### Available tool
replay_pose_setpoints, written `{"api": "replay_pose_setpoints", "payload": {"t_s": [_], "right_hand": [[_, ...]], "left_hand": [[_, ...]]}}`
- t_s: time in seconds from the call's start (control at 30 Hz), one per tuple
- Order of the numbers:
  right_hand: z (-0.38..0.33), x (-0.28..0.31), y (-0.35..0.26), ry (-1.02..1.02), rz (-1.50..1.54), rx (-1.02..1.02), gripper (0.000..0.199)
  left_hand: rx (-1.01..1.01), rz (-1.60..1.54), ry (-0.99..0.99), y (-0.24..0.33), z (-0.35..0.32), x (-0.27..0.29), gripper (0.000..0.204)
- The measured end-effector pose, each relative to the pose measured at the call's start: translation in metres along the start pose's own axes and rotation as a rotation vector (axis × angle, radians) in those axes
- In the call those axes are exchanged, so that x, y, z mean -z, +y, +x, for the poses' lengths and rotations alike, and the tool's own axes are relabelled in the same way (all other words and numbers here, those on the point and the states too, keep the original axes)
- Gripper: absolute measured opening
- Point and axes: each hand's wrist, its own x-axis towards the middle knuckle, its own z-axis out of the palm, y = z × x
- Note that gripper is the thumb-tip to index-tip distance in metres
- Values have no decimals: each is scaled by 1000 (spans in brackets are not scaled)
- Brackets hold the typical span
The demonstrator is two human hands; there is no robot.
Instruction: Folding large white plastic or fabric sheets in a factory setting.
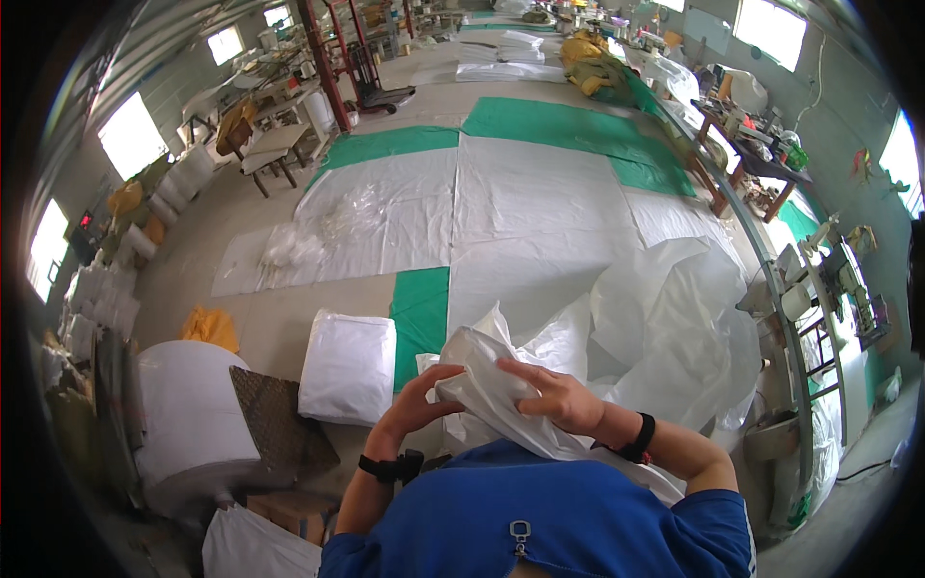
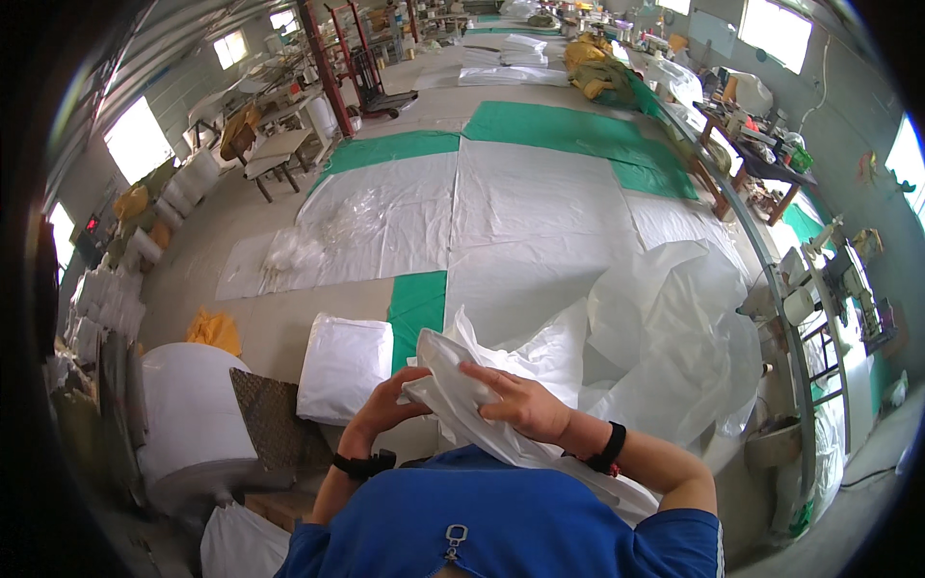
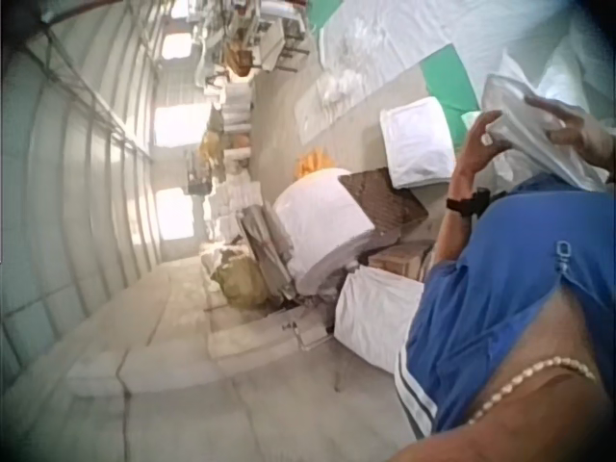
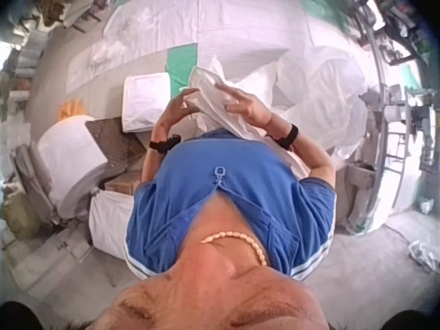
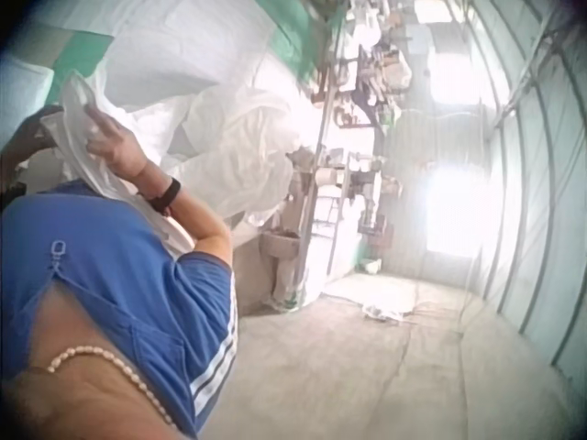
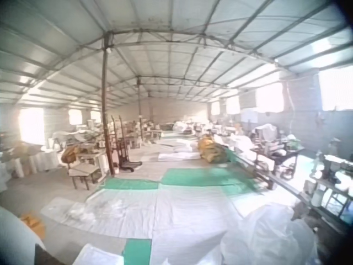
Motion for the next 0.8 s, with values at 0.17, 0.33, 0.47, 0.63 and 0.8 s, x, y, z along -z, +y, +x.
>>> {"api": "replay_pose_setpoints", "payload": {"t_s": [0.17,0.33,0.47,0.63,0.8], "right_hand": [[-8,-3,-3,6,18,12,6],[-7,-5,-1,-36,20,10,8],[-16,-7,1,-25,0,-7,10],[-23,10,0,-172,-17,74,8],[-14,32,-17,-310,-49,181,10]], "left_hand": [[-145,-106,77,-36,18,-8,66],[-92,-391,-192,-55,43,-12,53],[-204,-33,-104,-44,37,-18,35],[-473,218,226,2,26,-5,21],[-167,-442,-189,-4,42,-4,15]]}}
